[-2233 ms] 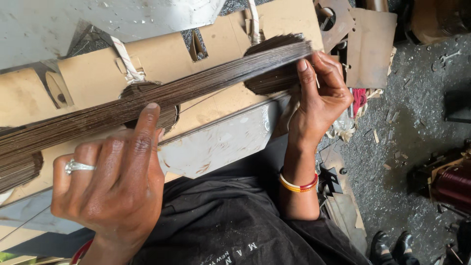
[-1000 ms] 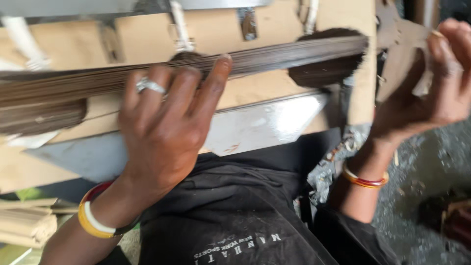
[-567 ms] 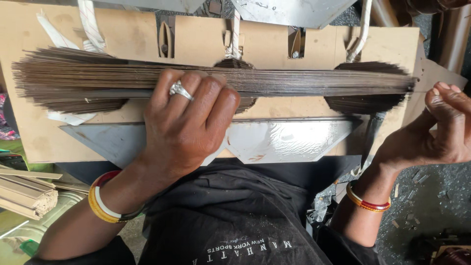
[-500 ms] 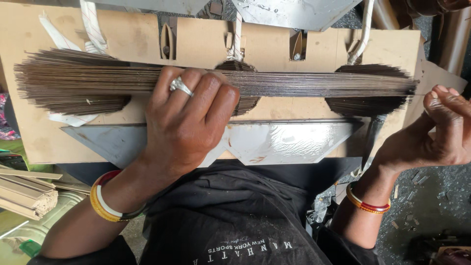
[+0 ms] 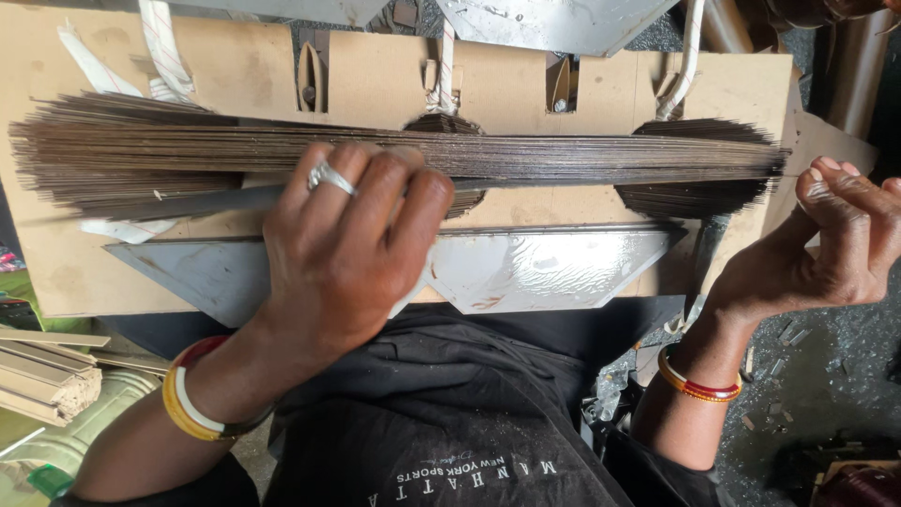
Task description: The person repeatedly aligns and adjusts a bundle of thin wooden sticks on a jig with circular cutouts. They use both hands to straighten the sticks and ensure they are evenly spaced and aligned across the jig.
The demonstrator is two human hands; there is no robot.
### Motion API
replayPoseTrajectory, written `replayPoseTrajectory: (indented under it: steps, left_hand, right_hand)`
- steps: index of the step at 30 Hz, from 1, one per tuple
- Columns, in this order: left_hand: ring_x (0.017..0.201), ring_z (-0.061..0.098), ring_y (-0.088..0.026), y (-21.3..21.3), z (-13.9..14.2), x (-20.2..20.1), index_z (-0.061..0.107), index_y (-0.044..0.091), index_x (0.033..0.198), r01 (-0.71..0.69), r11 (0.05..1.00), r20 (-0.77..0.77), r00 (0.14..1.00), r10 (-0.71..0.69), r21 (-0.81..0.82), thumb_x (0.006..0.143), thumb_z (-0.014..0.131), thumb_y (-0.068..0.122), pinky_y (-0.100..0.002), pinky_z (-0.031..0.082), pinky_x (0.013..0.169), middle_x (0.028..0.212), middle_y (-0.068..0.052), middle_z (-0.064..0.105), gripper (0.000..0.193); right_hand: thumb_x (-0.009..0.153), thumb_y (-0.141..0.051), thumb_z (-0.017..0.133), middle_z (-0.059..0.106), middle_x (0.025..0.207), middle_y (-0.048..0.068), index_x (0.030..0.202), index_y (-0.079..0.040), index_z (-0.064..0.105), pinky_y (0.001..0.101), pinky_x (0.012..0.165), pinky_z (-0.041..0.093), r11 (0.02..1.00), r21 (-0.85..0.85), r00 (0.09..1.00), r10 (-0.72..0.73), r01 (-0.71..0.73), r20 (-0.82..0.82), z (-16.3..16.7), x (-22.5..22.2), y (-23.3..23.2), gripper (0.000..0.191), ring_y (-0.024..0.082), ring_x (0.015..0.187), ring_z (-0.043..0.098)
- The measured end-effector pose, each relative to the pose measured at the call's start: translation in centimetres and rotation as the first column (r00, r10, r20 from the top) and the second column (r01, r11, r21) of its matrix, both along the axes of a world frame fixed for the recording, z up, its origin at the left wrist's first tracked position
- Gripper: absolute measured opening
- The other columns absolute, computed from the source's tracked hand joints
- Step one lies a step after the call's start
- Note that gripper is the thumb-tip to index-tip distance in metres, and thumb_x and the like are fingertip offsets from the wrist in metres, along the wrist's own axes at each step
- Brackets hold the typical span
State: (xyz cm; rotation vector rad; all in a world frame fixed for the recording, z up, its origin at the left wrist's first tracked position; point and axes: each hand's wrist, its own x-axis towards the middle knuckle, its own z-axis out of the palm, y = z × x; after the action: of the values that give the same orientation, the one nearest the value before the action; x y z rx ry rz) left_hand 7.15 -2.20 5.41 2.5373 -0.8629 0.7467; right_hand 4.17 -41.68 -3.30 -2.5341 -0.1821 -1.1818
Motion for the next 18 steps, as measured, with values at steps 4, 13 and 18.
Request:
replayPoseTrajectory:
  steps: [4, 13, 18]
  left_hand:
    - [0.083, 0.060, -0.018, 0.2, -0.4, -0.1, 0.063, 0.002, 0.091, -0.017, 1.000, -0.057, 0.998, 0.016, -0.007, 0.088, 0.073, -0.005, -0.033, 0.049, 0.072, 0.088, -0.007, 0.059, 0.013]
    - [0.091, 0.061, -0.021, 0.6, -1.8, -0.2, 0.064, 0.002, 0.100, -0.020, 0.999, -0.119, 0.993, 0.014, -0.047, 0.091, 0.073, -0.006, -0.036, 0.051, 0.080, 0.097, -0.008, 0.059, 0.015]
    - [0.098, 0.059, -0.024, 1.2, -1.3, 0.1, 0.068, -0.001, 0.100, 0.016, 0.996, -0.197, 0.980, -0.033, -0.084, 0.090, 0.077, 0.001, -0.039, 0.052, 0.078, 0.105, -0.011, 0.060, 0.013]
  right_hand:
    - [0.099, 0.019, 0.077, 0.082, 0.110, 0.015, 0.094, 0.003, 0.079, 0.0427, 0.120, 0.048, 0.999, -0.031, 1.000, -0.016, 0.016, 0.011, -0.2, 0.0, 0.0, 0.017, 0.026, 0.113, 0.078]
    - [0.102, 0.018, 0.074, 0.080, 0.110, 0.016, 0.096, 0.004, 0.079, 0.0424, 0.118, 0.044, 1.000, -0.013, 1.000, 0.000, 0.000, -0.008, -0.3, -0.2, -0.1, 0.016, 0.025, 0.114, 0.077]
    - [0.102, 0.014, 0.076, 0.079, 0.107, 0.015, 0.097, 0.003, 0.079, 0.0390, 0.112, 0.053, 0.996, -0.073, 0.998, 0.055, -0.058, -0.044, 1.8, 0.1, 0.7, 0.012, 0.024, 0.108, 0.074]
